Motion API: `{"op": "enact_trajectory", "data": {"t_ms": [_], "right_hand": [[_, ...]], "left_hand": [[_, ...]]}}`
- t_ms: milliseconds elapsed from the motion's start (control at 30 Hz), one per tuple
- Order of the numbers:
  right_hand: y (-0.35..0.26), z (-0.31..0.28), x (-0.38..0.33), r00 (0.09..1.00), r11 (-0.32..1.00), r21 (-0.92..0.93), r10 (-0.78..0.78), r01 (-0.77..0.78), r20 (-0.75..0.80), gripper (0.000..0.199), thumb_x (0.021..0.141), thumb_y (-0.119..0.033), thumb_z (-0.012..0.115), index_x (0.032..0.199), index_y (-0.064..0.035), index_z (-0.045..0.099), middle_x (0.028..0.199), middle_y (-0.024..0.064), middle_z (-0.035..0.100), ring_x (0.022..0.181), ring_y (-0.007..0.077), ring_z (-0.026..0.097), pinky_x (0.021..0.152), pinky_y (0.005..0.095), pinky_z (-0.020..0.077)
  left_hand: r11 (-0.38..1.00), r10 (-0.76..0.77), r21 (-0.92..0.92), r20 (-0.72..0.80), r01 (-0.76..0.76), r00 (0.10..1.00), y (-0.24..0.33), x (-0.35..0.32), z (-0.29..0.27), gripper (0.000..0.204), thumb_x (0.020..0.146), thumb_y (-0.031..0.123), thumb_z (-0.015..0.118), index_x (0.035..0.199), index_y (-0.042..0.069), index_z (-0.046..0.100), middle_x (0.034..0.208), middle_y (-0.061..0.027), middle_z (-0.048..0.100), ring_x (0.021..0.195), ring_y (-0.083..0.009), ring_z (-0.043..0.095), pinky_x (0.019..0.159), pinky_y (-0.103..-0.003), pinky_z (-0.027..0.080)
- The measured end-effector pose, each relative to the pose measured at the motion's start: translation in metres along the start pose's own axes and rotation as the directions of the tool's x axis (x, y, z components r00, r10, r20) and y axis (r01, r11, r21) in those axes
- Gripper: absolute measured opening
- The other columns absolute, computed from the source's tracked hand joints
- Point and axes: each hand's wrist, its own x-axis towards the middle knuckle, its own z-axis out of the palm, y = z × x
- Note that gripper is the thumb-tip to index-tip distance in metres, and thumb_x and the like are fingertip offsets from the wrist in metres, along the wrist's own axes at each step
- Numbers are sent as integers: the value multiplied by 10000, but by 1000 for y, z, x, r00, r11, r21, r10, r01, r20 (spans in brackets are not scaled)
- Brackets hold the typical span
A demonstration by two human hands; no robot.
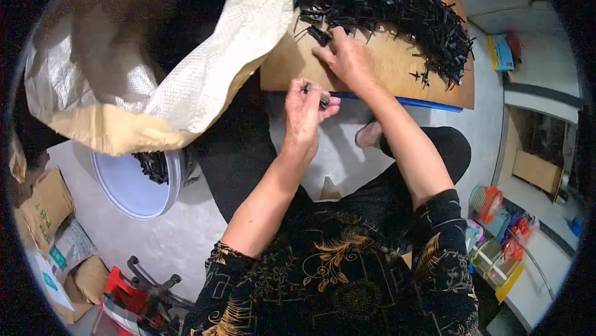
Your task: Inspecting and sorting small black plastic components from a pile.
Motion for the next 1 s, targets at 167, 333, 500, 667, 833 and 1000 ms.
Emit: {"op": "enact_trajectory", "data": {"t_ms": [167, 333, 500, 667, 833, 1000], "right_hand": [[5, 11, 3, 987, 1000, 27, 19, -14, -161, 325, 745, -329, 647, 932, -76, 565, 686, 181, 602, 660, 374, 588, 600, 450, 461], [41, -11, -3, 957, 843, 532, -88, -78, 278, 252, 802, -253, 605, 853, -7, 577, 677, 78, 574, 638, 192, 540, 573, 329, 437], [51, -49, -33, 899, 794, 608, -257, -12, 354, 272, 838, -178, 572, 1046, -6, 540, 813, -7, 543, 735, 72, 474, 652, 231, 416], [37, -77, -84, 888, 662, 749, -325, -32, 326, 241, 861, -90, 510, 1095, -35, 500, 854, -16, 530, 811, 78, 475, 755, 232, 407], [44, -87, -115, 903, 610, 792, -317, -41, 291, 274, 841, -54, 515, 1113, -26, 499, 936, 11, 550, 872, 93, 497, 803, 247, 413], [44, -89, -136, 930, 601, 796, -328, 70, 166, 304, 832, -16, 490, 1134, -37, 517, 967, 19, 574, 876, 91, 516, 807, 251, 431]], "left_hand": [[996, -56, -67, 15, 57, 998, -2, -4, -4, 139, 908, 202, 457, 880, 67, 436, 768, -48, 507, 643, -161, 568, 565, -278, 498], [994, -93, -58, 65, 97, 994, -3, -5, -6, 140, 895, 200, 469, 865, 64, 452, 701, -44, 511, 598, -163, 561, 540, -275, 473], [988, -148, -28, 76, 150, 986, 3, -7, -3, 162, 886, 210, 473, 929, 54, 479, 739, -76, 562, 564, -135, 546, 449, -231, 415], [964, -219, -25, 490, 264, 844, 8, -20, 2, 361, 910, 340, 476, 1070, 18, 503, 831, -104, 580, 571, -103, 519, 429, -174, 376], [942, -256, -34, 568, 333, 782, 3, -31, 12, 293, 919, 300, 462, 1052, 46, 527, 833, -101, 593, 544, -98, 501, 405, -179, 371], [860, -364, -71, 609, 506, 705, -4, -36, 13, 193, 879, 231, 548, 1008, 88, 537, 791, -82, 589, 525, -114, 504, 373, -175, 352]]}}
